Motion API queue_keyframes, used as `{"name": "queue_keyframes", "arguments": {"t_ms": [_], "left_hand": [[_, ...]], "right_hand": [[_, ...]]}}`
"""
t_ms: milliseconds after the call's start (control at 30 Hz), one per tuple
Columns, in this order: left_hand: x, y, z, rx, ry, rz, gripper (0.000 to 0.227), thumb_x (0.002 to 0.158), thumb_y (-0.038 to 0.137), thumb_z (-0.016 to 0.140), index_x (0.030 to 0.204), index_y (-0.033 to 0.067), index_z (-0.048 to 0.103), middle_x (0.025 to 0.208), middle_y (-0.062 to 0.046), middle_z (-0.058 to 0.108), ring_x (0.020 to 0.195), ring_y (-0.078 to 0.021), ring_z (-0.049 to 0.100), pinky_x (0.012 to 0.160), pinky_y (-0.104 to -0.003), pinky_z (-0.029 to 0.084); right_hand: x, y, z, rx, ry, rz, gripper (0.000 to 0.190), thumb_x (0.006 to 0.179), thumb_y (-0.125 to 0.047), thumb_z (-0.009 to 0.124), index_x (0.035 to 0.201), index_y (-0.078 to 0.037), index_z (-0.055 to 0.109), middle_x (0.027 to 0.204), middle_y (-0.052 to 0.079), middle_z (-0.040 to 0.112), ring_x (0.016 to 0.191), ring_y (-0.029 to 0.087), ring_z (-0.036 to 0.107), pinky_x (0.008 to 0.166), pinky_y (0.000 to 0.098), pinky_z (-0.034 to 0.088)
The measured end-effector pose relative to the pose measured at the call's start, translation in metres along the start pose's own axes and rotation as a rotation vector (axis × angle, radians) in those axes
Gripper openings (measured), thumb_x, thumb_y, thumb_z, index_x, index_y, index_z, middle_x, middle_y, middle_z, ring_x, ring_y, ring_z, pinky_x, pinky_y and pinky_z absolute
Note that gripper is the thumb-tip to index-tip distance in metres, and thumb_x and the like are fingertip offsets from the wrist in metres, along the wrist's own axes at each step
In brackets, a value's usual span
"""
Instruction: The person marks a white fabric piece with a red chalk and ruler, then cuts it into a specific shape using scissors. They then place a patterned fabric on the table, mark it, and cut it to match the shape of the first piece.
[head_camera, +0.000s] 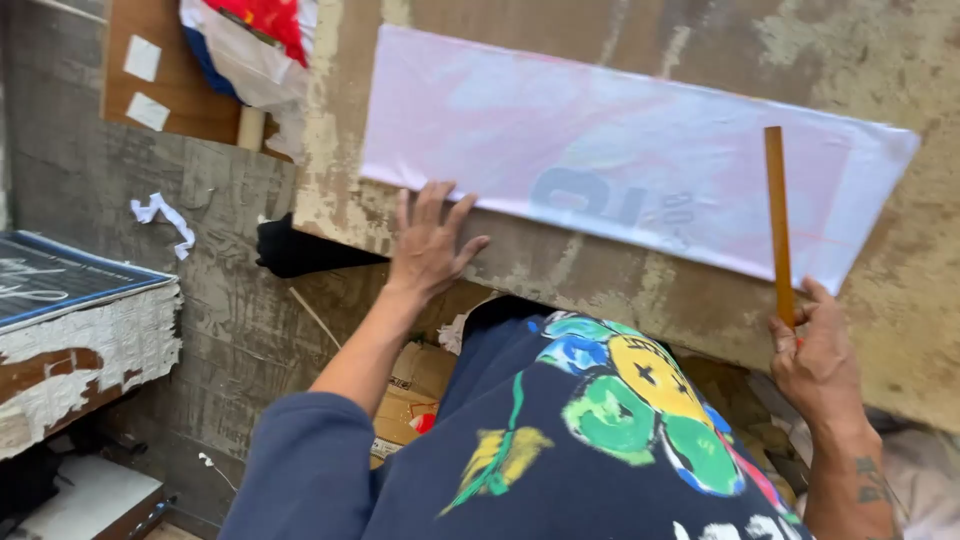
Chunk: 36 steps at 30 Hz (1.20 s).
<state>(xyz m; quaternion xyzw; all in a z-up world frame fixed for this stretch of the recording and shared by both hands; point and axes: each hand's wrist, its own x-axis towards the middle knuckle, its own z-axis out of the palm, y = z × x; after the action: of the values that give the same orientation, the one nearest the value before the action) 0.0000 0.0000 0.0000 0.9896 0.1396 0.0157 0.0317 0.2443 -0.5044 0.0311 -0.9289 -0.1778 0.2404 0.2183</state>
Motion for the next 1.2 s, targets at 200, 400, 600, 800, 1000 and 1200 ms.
{"name": "queue_keyframes", "arguments": {"t_ms": [200, 400, 600, 800, 1000, 1200], "left_hand": [[-0.024, 0.027, -0.036, -0.148, 0.012, -0.035, 0.064, 0.109, 0.058, 0.065, 0.154, 0.0128, 0.057, 0.162, -0.023, 0.049, 0.158, -0.0473, 0.040, 0.131, -0.070, 0.023], [0.055, 0.165, -0.015, -0.335, 0.120, 0.109, 0.054, 0.109, 0.041, 0.076, 0.153, 0.0125, 0.063, 0.163, -0.022, 0.050, 0.153, -0.0443, 0.046, 0.129, -0.064, 0.036], [0.106, 0.249, 0.003, -0.252, 0.175, 0.211, 0.045, 0.112, 0.031, 0.076, 0.152, 0.0141, 0.063, 0.155, -0.017, 0.055, 0.139, -0.0391, 0.056, 0.116, -0.058, 0.049], [0.128, 0.268, 0.019, -0.135, 0.112, 0.259, 0.056, 0.115, 0.046, 0.067, 0.160, 0.0131, 0.059, 0.160, -0.018, 0.051, 0.141, -0.0409, 0.053, 0.116, -0.056, 0.047], [0.137, 0.288, 0.015, -0.134, 0.080, 0.199, 0.060, 0.116, 0.054, 0.061, 0.160, 0.0139, 0.059, 0.159, -0.020, 0.051, 0.146, -0.0391, 0.050, 0.121, -0.055, 0.042], [0.132, 0.293, 0.011, -0.154, -0.032, 0.131, 0.065, 0.118, 0.058, 0.060, 0.169, 0.0195, 0.047, 0.167, -0.018, 0.041, 0.155, -0.0415, 0.042, 0.129, -0.057, 0.039]], "right_hand": [[0.000, 0.052, -0.053, 0.211, 0.007, 0.271, 0.030, 0.098, -0.031, 0.091, 0.117, -0.013, 0.077, 0.098, 0.001, 0.068, 0.087, 0.013, 0.058, 0.077, 0.0324, 0.047], [0.109, 0.051, -0.106, 0.087, -0.156, -0.070, 0.039, 0.087, -0.037, 0.095, 0.122, -0.021, 0.087, 0.090, 0.002, 0.061, 0.077, 0.018, 0.041, 0.069, 0.0365, 0.035], [0.156, 0.128, -0.092, -0.493, 0.305, -0.582, 0.075, 0.090, -0.078, 0.081, 0.153, -0.038, 0.089, 0.112, 0.004, 0.054, 0.092, 0.019, 0.048, 0.059, 0.0303, 0.044], [0.131, 0.121, -0.065, -0.163, 0.454, -0.584, 0.042, 0.110, -0.031, 0.103, 0.147, -0.017, 0.089, 0.111, 0.012, 0.053, 0.095, 0.031, 0.052, 0.072, 0.0452, 0.050], [0.127, 0.110, -0.053, -0.084, 0.563, -0.492, 0.038, 0.109, -0.008, 0.101, 0.143, -0.011, 0.084, 0.113, 0.014, 0.049, 0.102, 0.032, 0.051, 0.079, 0.0444, 0.052], [0.124, 0.091, -0.054, -0.096, 0.601, -0.487, 0.029, 0.119, -0.013, 0.088, 0.146, -0.006, 0.081, 0.115, 0.014, 0.048, 0.100, 0.031, 0.050, 0.081, 0.0437, 0.053]]}}
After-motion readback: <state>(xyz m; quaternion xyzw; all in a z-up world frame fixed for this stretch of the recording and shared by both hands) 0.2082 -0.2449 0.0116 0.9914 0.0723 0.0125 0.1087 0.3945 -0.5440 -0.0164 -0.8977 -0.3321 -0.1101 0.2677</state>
